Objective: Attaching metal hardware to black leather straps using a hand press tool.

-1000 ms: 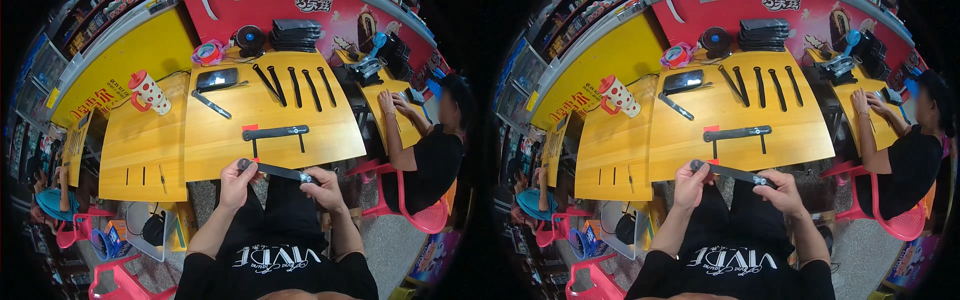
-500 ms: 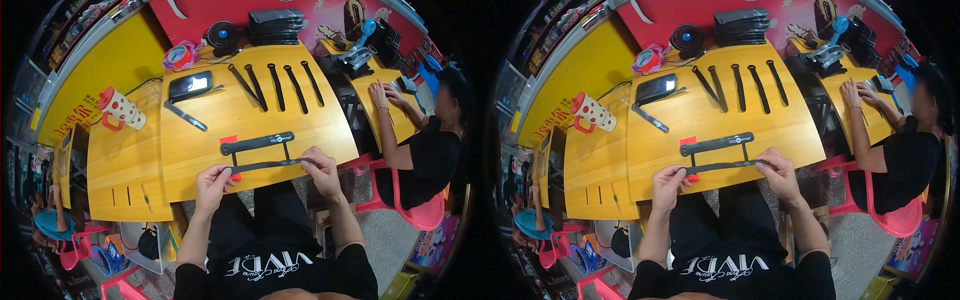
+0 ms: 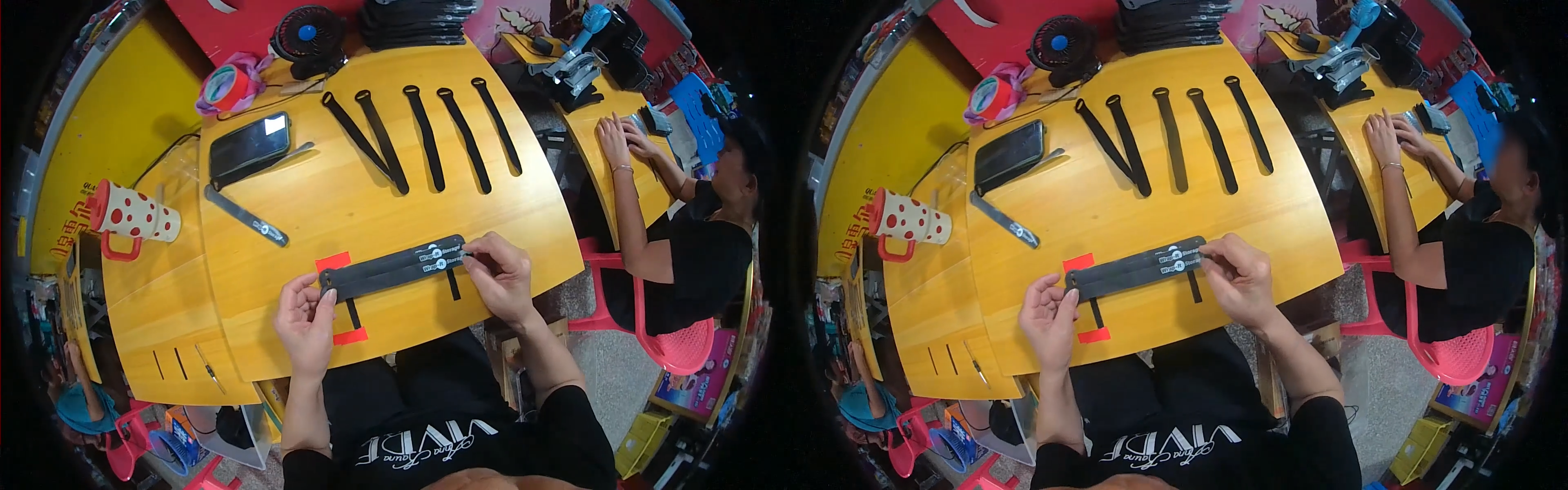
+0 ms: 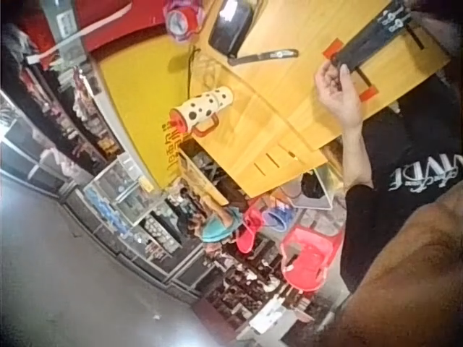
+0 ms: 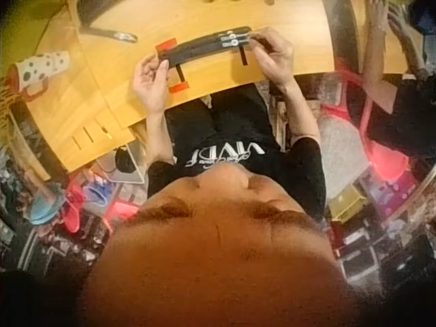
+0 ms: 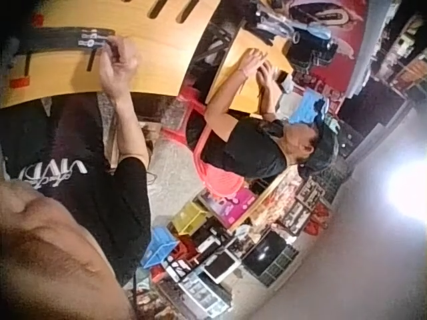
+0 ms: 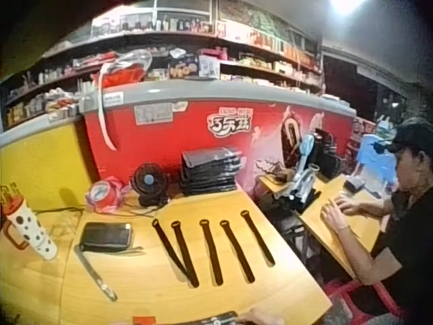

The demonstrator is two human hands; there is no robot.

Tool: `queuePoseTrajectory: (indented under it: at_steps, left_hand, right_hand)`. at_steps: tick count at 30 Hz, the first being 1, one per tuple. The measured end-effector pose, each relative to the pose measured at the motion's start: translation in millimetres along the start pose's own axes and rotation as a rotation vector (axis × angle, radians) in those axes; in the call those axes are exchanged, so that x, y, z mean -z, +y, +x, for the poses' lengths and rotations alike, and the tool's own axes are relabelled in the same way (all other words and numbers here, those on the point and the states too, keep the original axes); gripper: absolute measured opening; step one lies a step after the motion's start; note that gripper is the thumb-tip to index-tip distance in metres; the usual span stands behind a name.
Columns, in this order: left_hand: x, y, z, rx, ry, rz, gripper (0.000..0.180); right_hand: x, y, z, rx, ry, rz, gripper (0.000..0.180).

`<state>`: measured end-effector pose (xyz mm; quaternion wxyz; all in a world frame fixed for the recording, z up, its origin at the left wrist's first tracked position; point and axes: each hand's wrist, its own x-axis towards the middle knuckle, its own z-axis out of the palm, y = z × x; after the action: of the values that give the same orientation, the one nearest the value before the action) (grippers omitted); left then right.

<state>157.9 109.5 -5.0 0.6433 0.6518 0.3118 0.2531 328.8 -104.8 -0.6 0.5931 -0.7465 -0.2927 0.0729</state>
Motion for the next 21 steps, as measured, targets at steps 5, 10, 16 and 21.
queuePoseTrajectory:
  at_steps: [5, 10, 16, 21]
  left_hand:
    - [-1.3, -2.0, -2.0, -0.009, 0.038, 0.028, 0.032]
    - [-2.8, 0.6, 1.1, 0.03, 0.045, 0.037, 0.032]
    - [-2.2, -1.2, 1.4, 0.039, 0.055, 0.044, 0.031]
    - [-1.5, -2.2, 1.9, 0.039, 0.049, 0.061, 0.031]
  right_hand:
    - [-1.5, 1.2, 2.0, 0.019, 0.028, -0.059, 0.014]
    - [-2.6, 2.3, 2.0, 0.019, 0.036, -0.093, 0.013]
    - [-1.4, -0.6, 3.9, 0.05, 0.015, -0.151, 0.013]
    - [-4.0, -1.7, 4.5, 0.068, 0.029, -0.184, 0.013]
